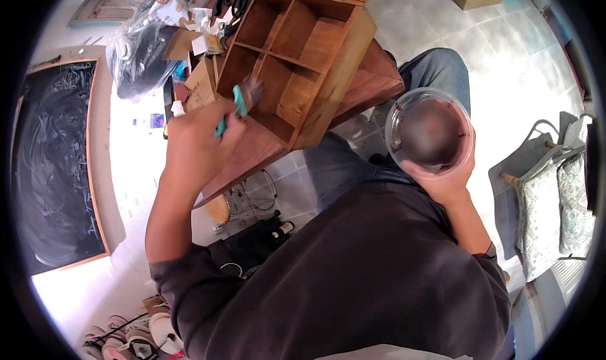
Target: The person applies a brown liquid finish to the interior compartments and the outer edges of a multi-compartment wooden box using a paintbrush, dipping the brush into a small plastic container of the liquid between strokes.
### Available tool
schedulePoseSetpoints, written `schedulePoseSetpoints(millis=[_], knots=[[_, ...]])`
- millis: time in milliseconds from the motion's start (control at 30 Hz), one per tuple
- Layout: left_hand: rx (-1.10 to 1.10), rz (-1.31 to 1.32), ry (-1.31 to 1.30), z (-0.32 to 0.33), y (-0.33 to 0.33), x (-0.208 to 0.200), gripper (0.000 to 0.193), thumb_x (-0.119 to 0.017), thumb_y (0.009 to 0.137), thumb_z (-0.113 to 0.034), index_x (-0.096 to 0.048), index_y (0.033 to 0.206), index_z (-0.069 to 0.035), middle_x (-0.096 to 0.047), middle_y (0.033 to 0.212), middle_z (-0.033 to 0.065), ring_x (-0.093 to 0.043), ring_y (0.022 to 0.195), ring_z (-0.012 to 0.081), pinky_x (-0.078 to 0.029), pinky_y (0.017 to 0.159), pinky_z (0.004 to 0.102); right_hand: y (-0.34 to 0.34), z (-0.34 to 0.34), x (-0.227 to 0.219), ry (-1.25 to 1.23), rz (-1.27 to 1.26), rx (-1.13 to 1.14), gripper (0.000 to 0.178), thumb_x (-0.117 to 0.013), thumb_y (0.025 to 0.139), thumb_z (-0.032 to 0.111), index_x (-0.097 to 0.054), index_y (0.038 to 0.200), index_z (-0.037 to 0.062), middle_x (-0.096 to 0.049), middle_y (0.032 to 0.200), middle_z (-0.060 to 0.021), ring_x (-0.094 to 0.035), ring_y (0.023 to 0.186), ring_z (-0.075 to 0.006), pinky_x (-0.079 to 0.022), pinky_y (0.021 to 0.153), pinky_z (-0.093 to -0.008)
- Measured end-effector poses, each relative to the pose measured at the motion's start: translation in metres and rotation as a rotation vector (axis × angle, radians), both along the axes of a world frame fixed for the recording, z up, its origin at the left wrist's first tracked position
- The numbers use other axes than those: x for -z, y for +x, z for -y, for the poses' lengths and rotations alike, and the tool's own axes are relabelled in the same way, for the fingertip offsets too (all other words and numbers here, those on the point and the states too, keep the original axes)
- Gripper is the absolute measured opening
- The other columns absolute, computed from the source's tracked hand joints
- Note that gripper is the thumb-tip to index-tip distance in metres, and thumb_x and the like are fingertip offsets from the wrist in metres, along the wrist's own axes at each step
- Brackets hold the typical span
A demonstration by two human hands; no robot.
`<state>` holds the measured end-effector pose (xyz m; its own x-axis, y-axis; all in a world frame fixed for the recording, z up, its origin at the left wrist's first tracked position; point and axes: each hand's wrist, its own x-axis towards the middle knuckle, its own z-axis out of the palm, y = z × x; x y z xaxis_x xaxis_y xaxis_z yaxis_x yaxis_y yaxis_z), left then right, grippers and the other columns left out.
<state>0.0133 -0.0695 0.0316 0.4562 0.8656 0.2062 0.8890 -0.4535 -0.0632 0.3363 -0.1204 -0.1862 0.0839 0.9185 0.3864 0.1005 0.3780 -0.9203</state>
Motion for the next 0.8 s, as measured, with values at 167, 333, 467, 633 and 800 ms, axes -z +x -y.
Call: schedulePoseSetpoints(millis=[167, 333, 467, 633, 800], knots=[[0.077, -0.014, 0.119, -0.001, 0.018, -0.009, 0.014, -0.074, 0.083, 0.001, -0.075, 0.096, -0.003, -0.07, 0.073, 0.0156, -0.069, 0.058, 0.0235, -0.053, 0.057, 0.0315, 0.007, -0.002, 0.009, 0.004, -0.049, 0.009, 0.109, -0.1, 0.061, 0.015, -0.039, 0.149, -0.0042, -0.054, 0.143, -0.0179, -0.056, 0.131, -0.0277, -0.045, 0.111, -0.0402], [0.021, -0.105, -0.047, -0.012, 0.011, 0.004, 0.016, -0.075, 0.081, -0.002, -0.076, 0.097, -0.002, -0.07, 0.072, 0.0148, -0.069, 0.058, 0.0209, -0.054, 0.061, 0.0316, 0.014, -0.003, 0.009, -0.048, -0.077, 0.018, 0.109, -0.1, 0.061, 0.016, -0.039, 0.149, -0.0037, -0.054, 0.144, -0.0164, -0.056, 0.131, -0.0268, -0.045, 0.112, -0.0397], [-0.18, -0.095, -0.099, 0.013, 0.019, -0.032, 0.011, -0.073, 0.079, -0.003, -0.076, 0.089, -0.001, -0.068, 0.066, 0.0135, -0.068, 0.058, 0.0167, -0.053, 0.06, 0.0303, 0.011, -0.003, 0.012, -0.063, -0.052, 0.047, 0.109, -0.1, 0.06, 0.016, -0.04, 0.149, -0.0028, -0.054, 0.144, -0.0155, -0.056, 0.131, -0.0264, -0.044, 0.112, -0.0392], [-0.213, 0.267, -0.17, -0.037, 0.02, -0.046, 0.015, -0.069, 0.096, -0.007, -0.075, 0.106, 0.002, -0.068, 0.071, 0.0012, -0.062, 0.061, 0.0064, -0.048, 0.055, 0.0228, 0.018, -0.002, 0.006, -0.057, -0.025, 0.04, 0.109, -0.1, 0.06, 0.016, -0.04, 0.149, -0.0025, -0.054, 0.144, -0.0157, -0.056, 0.13, -0.0266, -0.045, 0.111, -0.0393], [-0.153, 0.342, -0.603, -0.091, -0.002, -0.037, 0.017, -0.066, 0.1, -0.009, -0.074, 0.112, 0.0, -0.066, 0.076, 0.0023, -0.059, 0.063, 0.0053, -0.046, 0.055, 0.0213, 0.019, 0.006, 0.007, -0.101, -0.062, 0.041, 0.11, -0.1, 0.06, 0.016, -0.04, 0.149, -0.0021, -0.054, 0.144, -0.0154, -0.056, 0.13, -0.0261, -0.045, 0.11, -0.0393]])
